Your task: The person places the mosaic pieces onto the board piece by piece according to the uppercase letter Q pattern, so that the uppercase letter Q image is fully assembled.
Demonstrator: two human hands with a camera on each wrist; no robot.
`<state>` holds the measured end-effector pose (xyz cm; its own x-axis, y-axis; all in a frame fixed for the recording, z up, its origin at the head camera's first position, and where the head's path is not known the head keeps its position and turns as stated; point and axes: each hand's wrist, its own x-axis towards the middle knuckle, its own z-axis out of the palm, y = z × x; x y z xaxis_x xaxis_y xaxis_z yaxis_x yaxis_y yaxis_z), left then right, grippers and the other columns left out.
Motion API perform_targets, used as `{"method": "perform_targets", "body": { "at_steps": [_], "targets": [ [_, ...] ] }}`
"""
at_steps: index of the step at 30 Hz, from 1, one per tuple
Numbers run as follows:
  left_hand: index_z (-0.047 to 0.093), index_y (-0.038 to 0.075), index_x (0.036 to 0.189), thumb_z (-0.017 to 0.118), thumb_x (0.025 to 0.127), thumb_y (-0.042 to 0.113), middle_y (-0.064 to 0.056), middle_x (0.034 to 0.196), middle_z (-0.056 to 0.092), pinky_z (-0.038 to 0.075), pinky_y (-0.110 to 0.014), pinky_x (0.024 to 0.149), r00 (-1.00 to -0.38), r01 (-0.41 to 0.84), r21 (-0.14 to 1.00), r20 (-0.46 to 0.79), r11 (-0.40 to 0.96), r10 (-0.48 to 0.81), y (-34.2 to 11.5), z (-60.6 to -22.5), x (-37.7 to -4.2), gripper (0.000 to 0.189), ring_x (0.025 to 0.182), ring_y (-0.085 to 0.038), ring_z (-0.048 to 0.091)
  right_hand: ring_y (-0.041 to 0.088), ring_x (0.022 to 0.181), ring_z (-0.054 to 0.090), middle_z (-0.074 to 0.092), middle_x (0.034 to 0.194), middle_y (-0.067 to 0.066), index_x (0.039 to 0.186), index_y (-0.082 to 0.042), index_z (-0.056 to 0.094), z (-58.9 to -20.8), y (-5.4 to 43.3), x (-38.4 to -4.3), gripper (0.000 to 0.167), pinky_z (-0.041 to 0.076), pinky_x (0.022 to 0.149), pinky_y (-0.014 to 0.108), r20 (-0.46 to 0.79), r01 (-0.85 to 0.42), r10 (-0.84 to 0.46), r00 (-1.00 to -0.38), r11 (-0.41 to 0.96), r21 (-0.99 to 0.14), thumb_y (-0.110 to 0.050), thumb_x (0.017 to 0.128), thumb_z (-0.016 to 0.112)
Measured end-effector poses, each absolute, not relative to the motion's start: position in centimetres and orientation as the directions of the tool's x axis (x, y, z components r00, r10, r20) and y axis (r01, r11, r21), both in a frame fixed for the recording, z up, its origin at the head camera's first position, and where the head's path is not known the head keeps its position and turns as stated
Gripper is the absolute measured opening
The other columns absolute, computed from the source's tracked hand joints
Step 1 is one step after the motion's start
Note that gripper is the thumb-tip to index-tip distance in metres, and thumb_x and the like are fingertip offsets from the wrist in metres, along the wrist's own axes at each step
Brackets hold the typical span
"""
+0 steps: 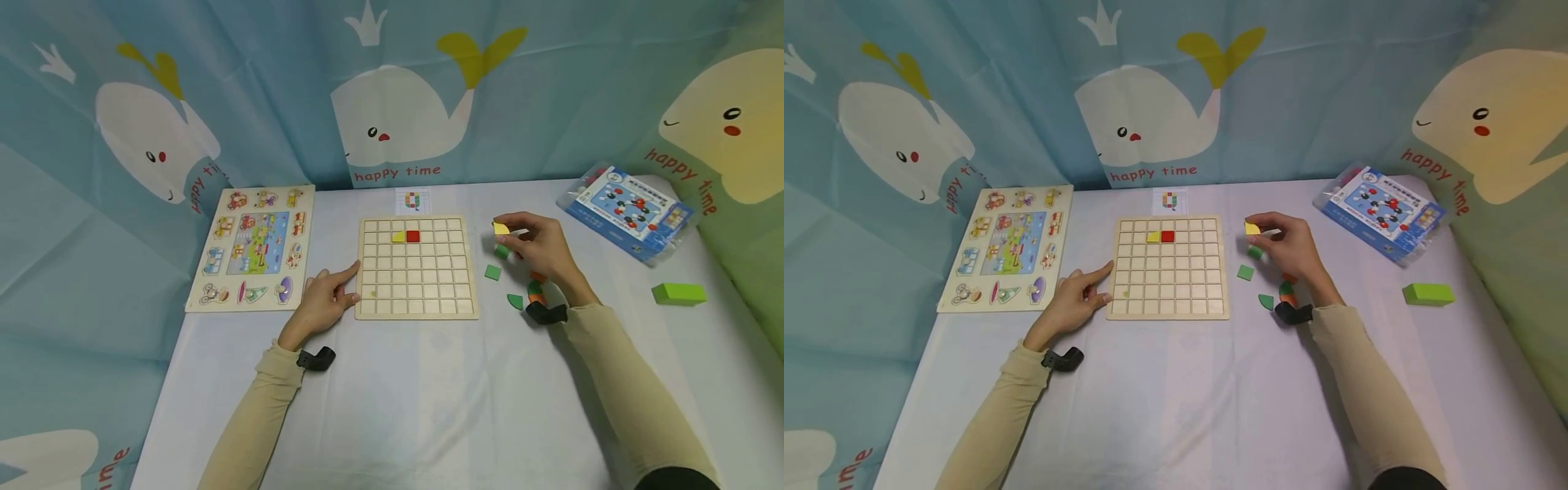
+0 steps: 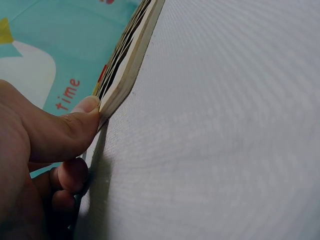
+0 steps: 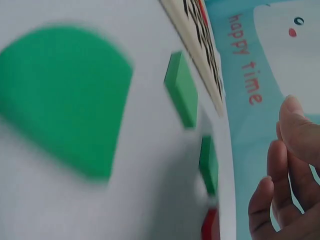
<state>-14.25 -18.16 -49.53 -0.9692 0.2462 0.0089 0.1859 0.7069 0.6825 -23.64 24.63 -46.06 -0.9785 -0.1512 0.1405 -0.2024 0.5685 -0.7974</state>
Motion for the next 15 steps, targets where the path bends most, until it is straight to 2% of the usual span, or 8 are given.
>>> {"method": "perform_targets", "body": {
  "at_steps": [5, 12, 15],
  "targets": [
    [0.053, 0.016, 0.157, 0.079, 0.097, 0.022, 0.001, 0.073, 0.054, 0.025, -0.036, 0.075, -0.970, 0.183, 0.679, 0.006, 0.711, 0.244, -18.2, -49.5, -14.3, 0.065, 0.072, -0.017, 0.039, 0.004, 0.107, 0.062, 0.074, 0.127, 0.015, 0.129, -0.010, 0.076, -46.1, 22.4, -24.7, 0.031, 0.049, 0.090, 0.021, 0.132, -0.219, -0.198, -0.971, 0.526, -0.822, -0.018, 0.098, 0.078],
    [0.053, 0.017, 0.157, 0.079, 0.097, 0.023, 0.000, 0.073, 0.054, 0.025, -0.036, 0.075, -0.971, 0.182, 0.676, 0.009, 0.714, 0.239, -18.1, -49.5, -14.3, 0.065, 0.072, -0.017, 0.039, 0.007, 0.108, 0.064, 0.074, 0.128, 0.011, 0.126, -0.010, 0.077, -46.9, 19.6, -25.9, 0.031, 0.050, 0.087, 0.023, 0.091, -0.206, -0.243, -0.966, 0.504, -0.839, -0.017, 0.096, 0.081],
    [0.054, 0.016, 0.157, 0.079, 0.097, 0.023, 0.000, 0.073, 0.054, 0.025, -0.036, 0.075, -0.970, 0.186, 0.677, 0.013, 0.712, 0.241, -18.1, -49.4, -14.3, 0.065, 0.072, -0.016, 0.039, 0.013, 0.110, 0.065, 0.074, 0.128, 0.011, 0.126, -0.009, 0.076, -47.1, 18.7, -26.2, 0.032, 0.049, 0.089, 0.024, 0.070, -0.195, -0.260, -0.963, 0.492, -0.849, -0.018, 0.096, 0.081]
  ]
}}
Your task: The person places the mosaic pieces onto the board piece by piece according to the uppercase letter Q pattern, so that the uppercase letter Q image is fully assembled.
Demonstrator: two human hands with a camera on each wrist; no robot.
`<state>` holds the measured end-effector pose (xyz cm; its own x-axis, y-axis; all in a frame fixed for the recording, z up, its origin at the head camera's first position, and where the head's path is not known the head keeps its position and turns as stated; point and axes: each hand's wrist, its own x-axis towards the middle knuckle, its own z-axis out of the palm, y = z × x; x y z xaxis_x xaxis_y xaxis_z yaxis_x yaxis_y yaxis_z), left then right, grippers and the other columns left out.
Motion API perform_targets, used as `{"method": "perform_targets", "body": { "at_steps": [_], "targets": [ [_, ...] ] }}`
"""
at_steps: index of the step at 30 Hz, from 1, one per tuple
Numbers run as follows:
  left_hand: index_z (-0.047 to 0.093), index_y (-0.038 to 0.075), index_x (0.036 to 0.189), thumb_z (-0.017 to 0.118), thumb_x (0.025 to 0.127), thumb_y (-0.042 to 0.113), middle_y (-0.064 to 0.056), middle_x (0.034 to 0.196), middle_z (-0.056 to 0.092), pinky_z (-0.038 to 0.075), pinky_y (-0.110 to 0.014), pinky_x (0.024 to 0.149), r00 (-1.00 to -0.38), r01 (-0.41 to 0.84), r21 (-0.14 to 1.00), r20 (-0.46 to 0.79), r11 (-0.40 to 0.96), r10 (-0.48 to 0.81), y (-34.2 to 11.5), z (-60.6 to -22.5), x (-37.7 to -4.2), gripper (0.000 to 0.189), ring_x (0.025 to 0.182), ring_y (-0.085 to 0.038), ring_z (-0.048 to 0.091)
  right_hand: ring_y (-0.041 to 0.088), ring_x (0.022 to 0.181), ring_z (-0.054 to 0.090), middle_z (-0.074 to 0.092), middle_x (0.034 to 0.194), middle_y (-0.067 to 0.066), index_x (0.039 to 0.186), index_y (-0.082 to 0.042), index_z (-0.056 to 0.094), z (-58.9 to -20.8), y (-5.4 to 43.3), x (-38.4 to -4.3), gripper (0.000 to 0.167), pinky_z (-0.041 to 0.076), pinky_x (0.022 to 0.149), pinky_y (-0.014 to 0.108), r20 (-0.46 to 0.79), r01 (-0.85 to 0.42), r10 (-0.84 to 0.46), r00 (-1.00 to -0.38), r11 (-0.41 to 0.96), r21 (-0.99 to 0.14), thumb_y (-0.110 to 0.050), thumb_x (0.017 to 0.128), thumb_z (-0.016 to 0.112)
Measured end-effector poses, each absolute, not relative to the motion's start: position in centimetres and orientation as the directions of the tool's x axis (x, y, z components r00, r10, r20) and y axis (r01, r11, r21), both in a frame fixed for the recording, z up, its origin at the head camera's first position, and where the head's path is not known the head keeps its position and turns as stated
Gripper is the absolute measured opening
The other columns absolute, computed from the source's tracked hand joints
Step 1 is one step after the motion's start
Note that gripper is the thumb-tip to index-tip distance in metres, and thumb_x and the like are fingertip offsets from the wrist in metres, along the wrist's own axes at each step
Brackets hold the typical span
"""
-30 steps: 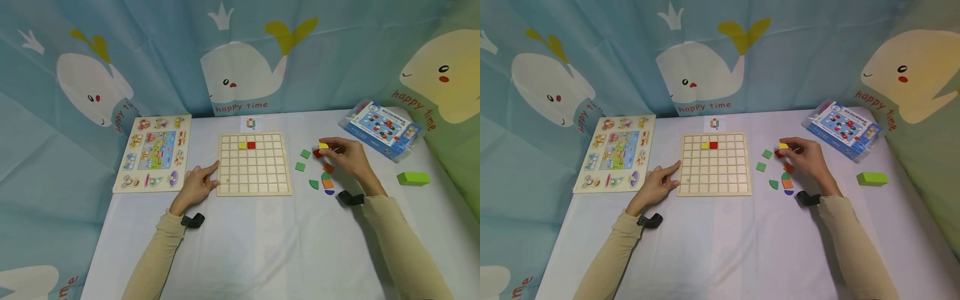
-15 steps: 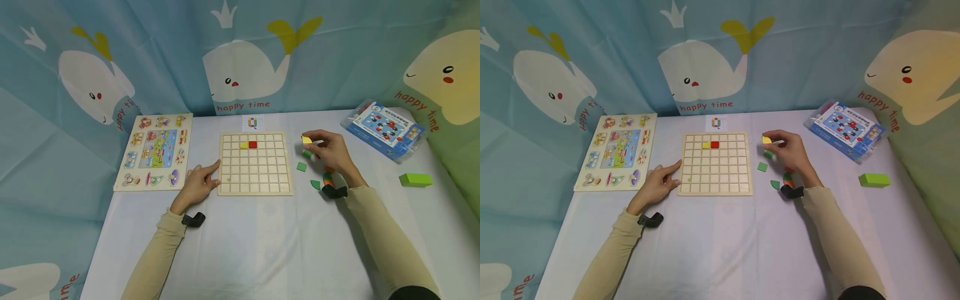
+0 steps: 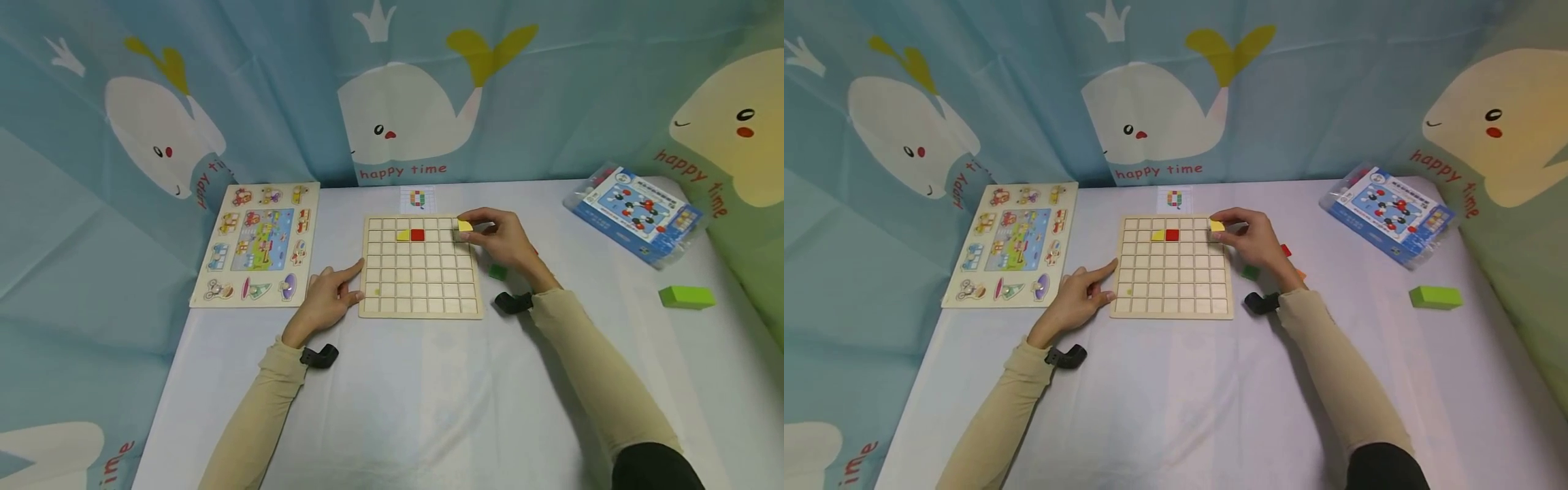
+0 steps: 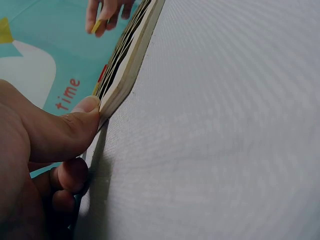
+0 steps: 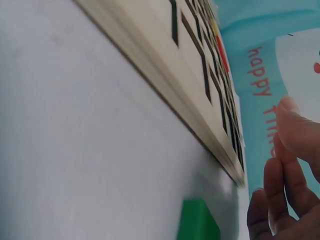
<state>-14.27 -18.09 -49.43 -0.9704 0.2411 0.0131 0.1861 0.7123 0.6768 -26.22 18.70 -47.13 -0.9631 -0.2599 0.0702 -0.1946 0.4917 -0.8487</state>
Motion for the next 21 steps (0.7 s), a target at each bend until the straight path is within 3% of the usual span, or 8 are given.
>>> {"method": "perform_targets", "body": {
  "at_steps": [11, 21],
  "targets": [
    [0.053, 0.016, 0.157, 0.080, 0.096, 0.023, 0.001, 0.073, 0.054, 0.025, -0.035, 0.075, -0.969, 0.188, 0.678, 0.012, 0.711, 0.245, -18.1, -49.3, -14.3, 0.067, 0.072, -0.016, 0.039, 0.030, 0.114, 0.066, 0.073, 0.128, 0.016, 0.125, -0.005, 0.076, -47.4, 16.5, -27.2, 0.033, 0.050, 0.106, 0.048, 0.057, -0.212, -0.331, -0.942, 0.453, -0.866, -0.014, 0.095, 0.082],
    [0.053, 0.015, 0.157, 0.080, 0.096, 0.023, 0.001, 0.072, 0.055, 0.025, -0.035, 0.076, -0.968, 0.191, 0.682, 0.012, 0.706, 0.250, -18.2, -49.2, -14.3, 0.067, 0.072, -0.015, 0.039, 0.030, 0.108, 0.067, 0.071, 0.130, 0.015, 0.127, -0.007, 0.076, -47.0, 15.3, -27.6, 0.032, 0.051, 0.098, 0.039, 0.026, -0.211, -0.361, -0.932, 0.484, -0.849, -0.015, 0.097, 0.080]
  ]
}}
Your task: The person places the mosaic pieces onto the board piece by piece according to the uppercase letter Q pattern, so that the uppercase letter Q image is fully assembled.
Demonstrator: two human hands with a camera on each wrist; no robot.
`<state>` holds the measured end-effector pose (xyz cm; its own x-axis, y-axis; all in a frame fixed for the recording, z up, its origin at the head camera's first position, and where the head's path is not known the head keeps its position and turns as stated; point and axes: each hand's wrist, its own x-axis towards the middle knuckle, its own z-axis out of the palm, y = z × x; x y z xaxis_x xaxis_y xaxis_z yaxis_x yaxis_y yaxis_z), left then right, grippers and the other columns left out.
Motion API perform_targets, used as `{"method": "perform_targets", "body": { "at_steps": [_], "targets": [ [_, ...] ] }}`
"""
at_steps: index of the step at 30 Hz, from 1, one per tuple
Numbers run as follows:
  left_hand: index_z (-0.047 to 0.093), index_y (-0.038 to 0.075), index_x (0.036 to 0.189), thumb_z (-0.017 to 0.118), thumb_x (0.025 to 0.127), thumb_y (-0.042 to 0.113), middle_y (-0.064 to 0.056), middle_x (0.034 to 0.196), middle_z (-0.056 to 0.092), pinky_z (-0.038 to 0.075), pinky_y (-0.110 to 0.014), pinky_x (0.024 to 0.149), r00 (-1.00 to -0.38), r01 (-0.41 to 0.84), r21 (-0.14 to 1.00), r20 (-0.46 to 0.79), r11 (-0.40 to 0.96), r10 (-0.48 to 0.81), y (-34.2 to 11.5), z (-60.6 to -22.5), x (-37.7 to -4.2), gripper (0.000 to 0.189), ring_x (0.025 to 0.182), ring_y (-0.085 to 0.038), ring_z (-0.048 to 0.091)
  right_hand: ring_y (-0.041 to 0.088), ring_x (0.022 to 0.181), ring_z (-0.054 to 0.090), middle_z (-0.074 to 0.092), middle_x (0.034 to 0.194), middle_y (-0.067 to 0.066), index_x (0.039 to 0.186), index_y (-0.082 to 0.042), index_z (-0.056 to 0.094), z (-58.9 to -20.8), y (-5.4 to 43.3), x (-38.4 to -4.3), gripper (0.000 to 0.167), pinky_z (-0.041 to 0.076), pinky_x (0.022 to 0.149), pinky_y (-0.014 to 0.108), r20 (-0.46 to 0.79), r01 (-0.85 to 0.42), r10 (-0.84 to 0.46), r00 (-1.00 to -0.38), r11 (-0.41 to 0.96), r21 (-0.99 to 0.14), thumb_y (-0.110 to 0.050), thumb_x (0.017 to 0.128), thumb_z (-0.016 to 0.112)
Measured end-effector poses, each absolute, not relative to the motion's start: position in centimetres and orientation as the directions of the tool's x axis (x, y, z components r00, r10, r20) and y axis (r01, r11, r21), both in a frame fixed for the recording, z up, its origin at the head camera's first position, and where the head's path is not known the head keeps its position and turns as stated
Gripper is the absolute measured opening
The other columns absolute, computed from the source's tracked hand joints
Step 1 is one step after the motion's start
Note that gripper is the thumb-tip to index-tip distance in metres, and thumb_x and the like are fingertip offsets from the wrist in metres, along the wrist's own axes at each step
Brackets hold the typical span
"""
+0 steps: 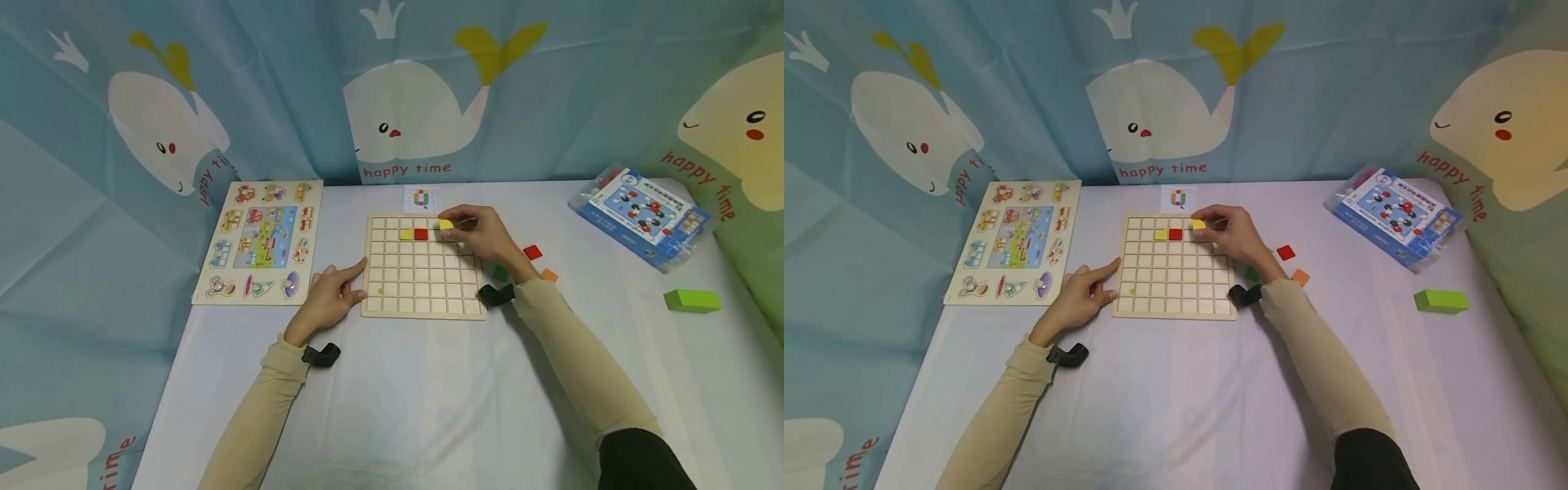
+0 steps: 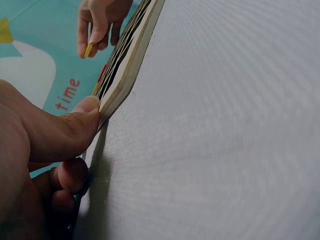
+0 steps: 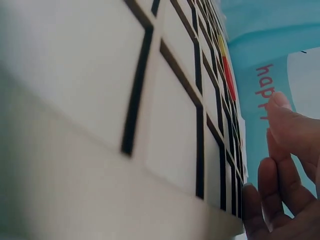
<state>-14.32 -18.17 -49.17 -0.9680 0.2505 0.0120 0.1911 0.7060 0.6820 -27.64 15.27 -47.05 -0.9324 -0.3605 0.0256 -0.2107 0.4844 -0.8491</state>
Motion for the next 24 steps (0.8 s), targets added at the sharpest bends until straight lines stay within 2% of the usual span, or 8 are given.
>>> {"method": "perform_targets", "body": {
  "at_steps": [11, 18, 24],
  "targets": [
    [0.053, 0.016, 0.157, 0.079, 0.096, 0.024, 0.001, 0.072, 0.055, 0.026, -0.035, 0.076, -0.970, 0.175, 0.682, -0.005, 0.710, 0.243, -18.1, -49.2, -14.4, 0.067, 0.072, -0.015, 0.039, 0.035, 0.116, 0.068, 0.071, 0.131, 0.020, 0.125, -0.003, 0.075, -47.5, 14.1, -27.9, 0.033, 0.053, 0.101, 0.051, 0.024, -0.266, -0.409, -0.912, 0.546, -0.794, -0.015, 0.095, 0.081],
    [0.053, 0.017, 0.157, 0.079, 0.097, 0.023, 0.001, 0.072, 0.054, 0.026, -0.036, 0.076, -0.970, 0.176, 0.688, 0.000, 0.704, 0.242, -18.2, -49.2, -14.4, 0.065, 0.072, -0.016, 0.039, 0.037, 0.121, 0.067, 0.071, 0.131, 0.020, 0.122, -0.002, 0.076, -47.5, 13.7, -28.3, 0.032, 0.051, 0.106, 0.052, -0.011, -0.259, -0.408, -0.913, 0.599, -0.758, -0.014, 0.093, 0.082],
    [0.053, 0.017, 0.157, 0.079, 0.097, 0.023, 0.002, 0.071, 0.055, 0.026, -0.036, 0.076, -0.970, 0.176, 0.685, -0.002, 0.707, 0.243, -18.2, -49.4, -14.5, 0.066, 0.073, -0.016, 0.040, 0.036, 0.116, 0.067, 0.072, 0.127, 0.020, 0.120, -0.003, 0.078, -47.4, 13.6, -28.5, 0.031, 0.051, 0.103, 0.051, -0.030, -0.265, -0.424, -0.905, 0.620, -0.739, -0.014, 0.092, 0.084]
  ]
}}
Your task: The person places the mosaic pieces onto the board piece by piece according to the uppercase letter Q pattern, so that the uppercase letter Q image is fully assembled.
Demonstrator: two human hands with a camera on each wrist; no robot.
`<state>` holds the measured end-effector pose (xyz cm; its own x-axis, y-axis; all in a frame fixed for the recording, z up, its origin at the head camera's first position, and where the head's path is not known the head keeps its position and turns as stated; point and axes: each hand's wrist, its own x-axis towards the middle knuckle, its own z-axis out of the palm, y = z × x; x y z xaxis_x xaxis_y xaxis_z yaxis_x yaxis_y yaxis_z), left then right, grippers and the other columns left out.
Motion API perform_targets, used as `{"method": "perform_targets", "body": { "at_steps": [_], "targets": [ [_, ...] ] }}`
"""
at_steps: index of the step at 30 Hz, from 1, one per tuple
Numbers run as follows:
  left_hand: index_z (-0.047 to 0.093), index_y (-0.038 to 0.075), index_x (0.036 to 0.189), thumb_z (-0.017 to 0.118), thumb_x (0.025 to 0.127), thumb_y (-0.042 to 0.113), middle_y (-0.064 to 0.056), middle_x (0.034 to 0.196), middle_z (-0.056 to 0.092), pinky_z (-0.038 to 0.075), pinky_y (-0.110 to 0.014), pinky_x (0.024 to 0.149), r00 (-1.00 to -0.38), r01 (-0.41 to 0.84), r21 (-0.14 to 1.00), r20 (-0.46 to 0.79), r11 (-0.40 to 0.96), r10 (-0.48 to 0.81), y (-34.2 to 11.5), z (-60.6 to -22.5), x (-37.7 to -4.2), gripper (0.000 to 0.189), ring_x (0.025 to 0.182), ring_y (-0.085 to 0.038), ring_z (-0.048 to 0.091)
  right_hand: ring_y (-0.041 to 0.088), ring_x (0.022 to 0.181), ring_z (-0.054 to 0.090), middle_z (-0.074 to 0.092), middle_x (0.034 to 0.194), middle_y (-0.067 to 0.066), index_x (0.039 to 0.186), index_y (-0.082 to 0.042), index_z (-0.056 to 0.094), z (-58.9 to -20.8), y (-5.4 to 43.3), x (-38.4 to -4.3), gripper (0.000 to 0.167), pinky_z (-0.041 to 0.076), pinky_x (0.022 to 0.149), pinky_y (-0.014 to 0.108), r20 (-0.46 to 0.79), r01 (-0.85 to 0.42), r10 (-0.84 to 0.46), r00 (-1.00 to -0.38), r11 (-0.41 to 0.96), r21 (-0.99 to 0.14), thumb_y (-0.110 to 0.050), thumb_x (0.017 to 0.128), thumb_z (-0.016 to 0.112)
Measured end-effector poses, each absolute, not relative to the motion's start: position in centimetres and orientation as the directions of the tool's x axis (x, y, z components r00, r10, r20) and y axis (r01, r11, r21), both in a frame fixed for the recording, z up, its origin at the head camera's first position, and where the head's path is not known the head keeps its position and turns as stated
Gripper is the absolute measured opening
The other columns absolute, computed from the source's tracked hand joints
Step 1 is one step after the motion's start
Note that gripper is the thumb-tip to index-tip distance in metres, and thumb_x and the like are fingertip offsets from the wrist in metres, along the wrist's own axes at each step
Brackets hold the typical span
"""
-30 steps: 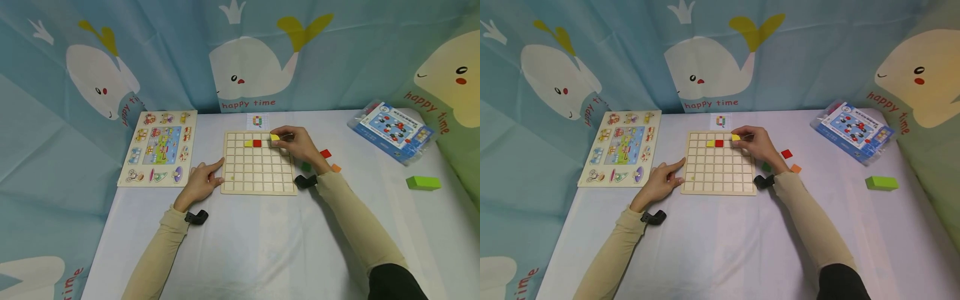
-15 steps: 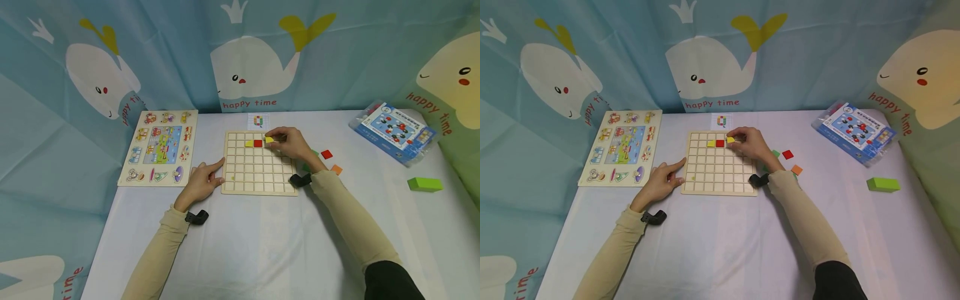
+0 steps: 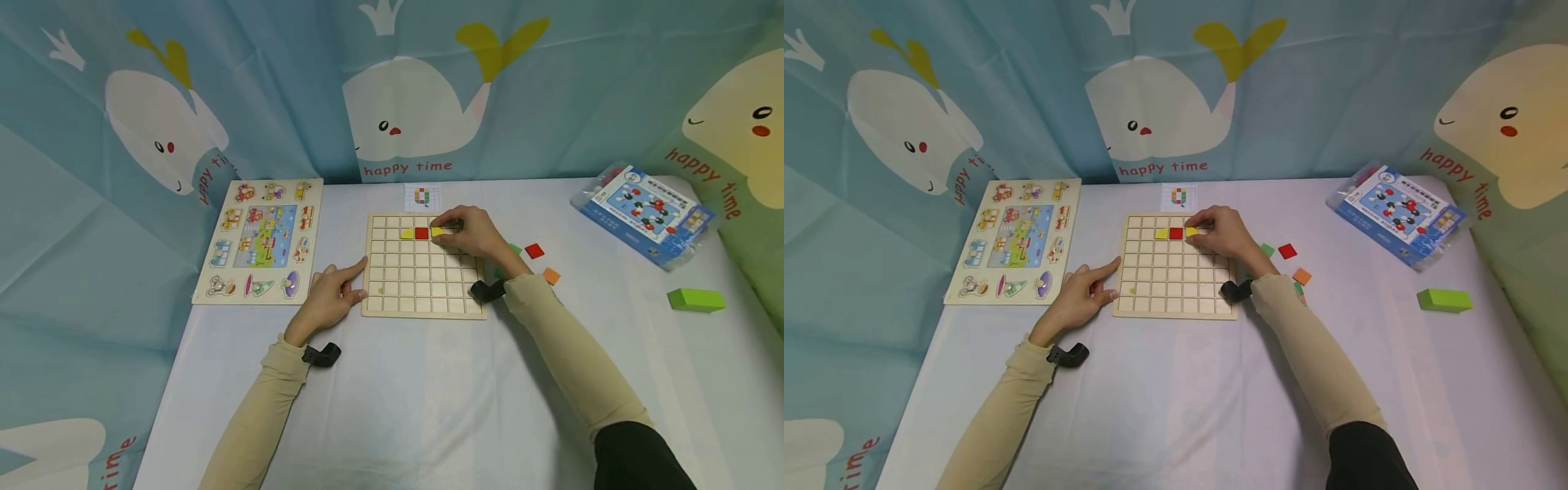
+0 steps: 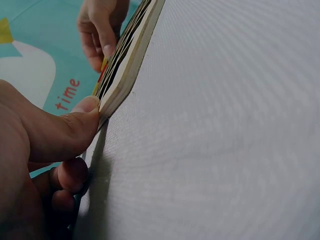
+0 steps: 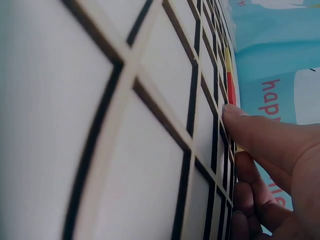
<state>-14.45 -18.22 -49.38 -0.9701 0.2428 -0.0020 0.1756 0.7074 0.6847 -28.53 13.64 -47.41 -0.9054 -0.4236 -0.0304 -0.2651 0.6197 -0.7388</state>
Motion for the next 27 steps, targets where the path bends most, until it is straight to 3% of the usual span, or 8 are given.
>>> {"method": "perform_targets", "body": {
  "at_steps": [5, 27],
  "targets": [
    [0.053, 0.017, 0.157, 0.079, 0.096, 0.023, 0.002, 0.071, 0.054, 0.026, -0.036, 0.076, -0.970, 0.181, 0.684, 0.004, 0.707, 0.244, -18.22, -49.46, -14.46, 0.066, 0.072, -0.015, 0.039, 0.033, 0.108, 0.066, 0.073, 0.124, 0.018, 0.117, -0.005, 0.079, -47.29, 13.60, -28.45, 0.030, 0.051, 0.097, 0.048, -0.033, -0.275, -0.437, -0.899, 0.623, -0.732, -0.015, 0.091, 0.086],
    [0.053, 0.018, 0.157, 0.079, 0.097, 0.023, 0.001, 0.072, 0.055, 0.025, -0.036, 0.077, -0.971, 0.165, 0.685, -0.012, 0.710, 0.237, -18.12, -49.36, -14.47, 0.066, 0.073, -0.017, 0.040, 0.034, 0.110, 0.068, 0.074, 0.124, 0.018, 0.113, -0.005, 0.082, -46.92, 13.51, -28.37, 0.023, 0.052, 0.093, 0.047, -0.002, -0.311, -0.453, -0.892, 0.615, -0.724, -0.014, 0.092, 0.085]
  ]
}}
